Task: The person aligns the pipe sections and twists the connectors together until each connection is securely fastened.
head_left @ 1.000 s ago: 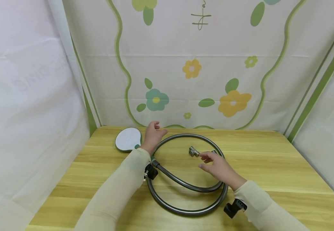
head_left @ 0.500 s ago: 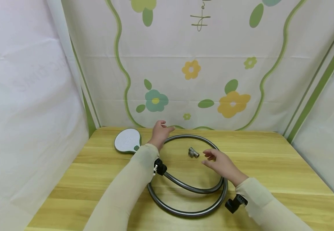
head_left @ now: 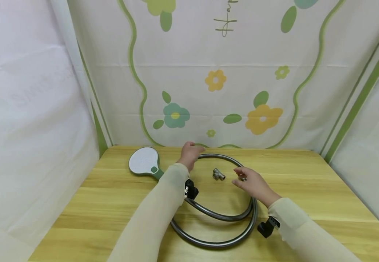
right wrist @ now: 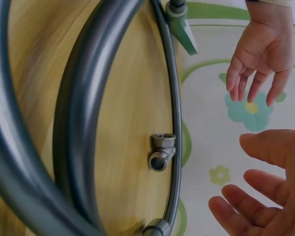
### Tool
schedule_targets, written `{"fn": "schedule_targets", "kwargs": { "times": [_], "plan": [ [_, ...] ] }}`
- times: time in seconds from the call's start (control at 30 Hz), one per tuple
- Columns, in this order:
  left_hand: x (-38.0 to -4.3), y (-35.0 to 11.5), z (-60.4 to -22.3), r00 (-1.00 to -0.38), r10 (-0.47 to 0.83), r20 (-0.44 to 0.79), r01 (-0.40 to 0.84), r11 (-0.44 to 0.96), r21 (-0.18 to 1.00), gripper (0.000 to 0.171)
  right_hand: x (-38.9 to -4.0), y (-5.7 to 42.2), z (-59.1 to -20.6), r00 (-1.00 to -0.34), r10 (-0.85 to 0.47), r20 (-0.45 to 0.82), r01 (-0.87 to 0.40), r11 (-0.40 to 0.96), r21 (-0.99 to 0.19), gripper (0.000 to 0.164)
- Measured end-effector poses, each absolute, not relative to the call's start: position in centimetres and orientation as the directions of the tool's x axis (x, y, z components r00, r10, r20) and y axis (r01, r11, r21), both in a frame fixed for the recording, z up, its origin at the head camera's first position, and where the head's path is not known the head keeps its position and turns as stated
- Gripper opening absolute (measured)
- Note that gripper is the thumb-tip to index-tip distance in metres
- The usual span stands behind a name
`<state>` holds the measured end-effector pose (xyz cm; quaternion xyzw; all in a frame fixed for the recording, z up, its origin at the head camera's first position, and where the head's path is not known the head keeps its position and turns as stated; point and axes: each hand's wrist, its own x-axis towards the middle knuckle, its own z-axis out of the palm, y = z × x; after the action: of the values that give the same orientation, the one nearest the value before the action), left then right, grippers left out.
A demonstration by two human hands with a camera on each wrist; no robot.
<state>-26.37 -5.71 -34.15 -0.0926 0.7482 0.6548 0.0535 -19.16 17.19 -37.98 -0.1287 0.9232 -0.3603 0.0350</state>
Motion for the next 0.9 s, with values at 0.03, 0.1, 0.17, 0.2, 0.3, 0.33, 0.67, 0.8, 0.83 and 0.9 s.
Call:
{"fn": "schedule_targets", "kwargs": {
  "times": [0.03,0.1,0.17,0.2,0.3,0.33,0.67,0.8,0.83,0.9],
  "plan": [
    [-26.4,-5.5,-34.3,-0.976,-0.065,-0.207,-0.214,0.13,0.968,0.062,-19.3,17.3,-38.1,-0.964,-0.263,0.028,-0.214,0.714,-0.667,0.051],
    [-26.6,-5.0,-34.5,-0.975,-0.063,-0.215,-0.222,0.141,0.965,0.063,-19.5,17.6,-38.2,-0.964,-0.265,0.031,-0.22,0.724,-0.654,0.051],
    [-26.8,-4.7,-34.7,-0.973,-0.062,-0.222,-0.229,0.149,0.962,0.063,-19.7,17.9,-38.3,-0.961,-0.272,0.044,-0.236,0.734,-0.637,0.052],
    [-26.9,-4.5,-34.8,-0.972,-0.063,-0.226,-0.233,0.153,0.96,0.063,-19.9,18.0,-38.3,-0.963,-0.267,0.048,-0.236,0.737,-0.633,0.052],
    [-27.2,-4.0,-35.2,-0.97,-0.05,-0.237,-0.242,0.165,0.956,0.064,-20.2,18.5,-38.4,-0.964,-0.26,0.054,-0.235,0.742,-0.627,0.052],
    [-27.3,-3.9,-35.3,-0.97,-0.046,-0.239,-0.243,0.168,0.955,0.064,-20.3,18.6,-38.4,-0.965,-0.258,0.052,-0.233,0.745,-0.626,0.052],
    [-27.4,-3.3,-36.7,-0.963,-0.018,-0.268,-0.267,0.175,0.948,0.066,-21.5,19.0,-39.3,-0.972,-0.233,0.017,-0.196,0.772,-0.605,0.05],
    [-27.8,-3.2,-37.4,-0.956,-0.021,-0.293,-0.292,0.164,0.942,0.066,-22.2,18.9,-39.6,-0.974,-0.224,0.013,-0.19,0.792,-0.58,0.05],
    [-27.9,-3.2,-37.6,-0.954,-0.022,-0.299,-0.298,0.168,0.94,0.066,-22.3,19.0,-39.7,-0.974,-0.227,0.013,-0.193,0.796,-0.573,0.05],
    [-28.1,-3.2,-38.1,-0.952,-0.018,-0.306,-0.304,0.185,0.935,0.067,-22.6,18.9,-39.9,-0.975,-0.224,0.009,-0.189,0.799,-0.571,0.05]
  ]
}}
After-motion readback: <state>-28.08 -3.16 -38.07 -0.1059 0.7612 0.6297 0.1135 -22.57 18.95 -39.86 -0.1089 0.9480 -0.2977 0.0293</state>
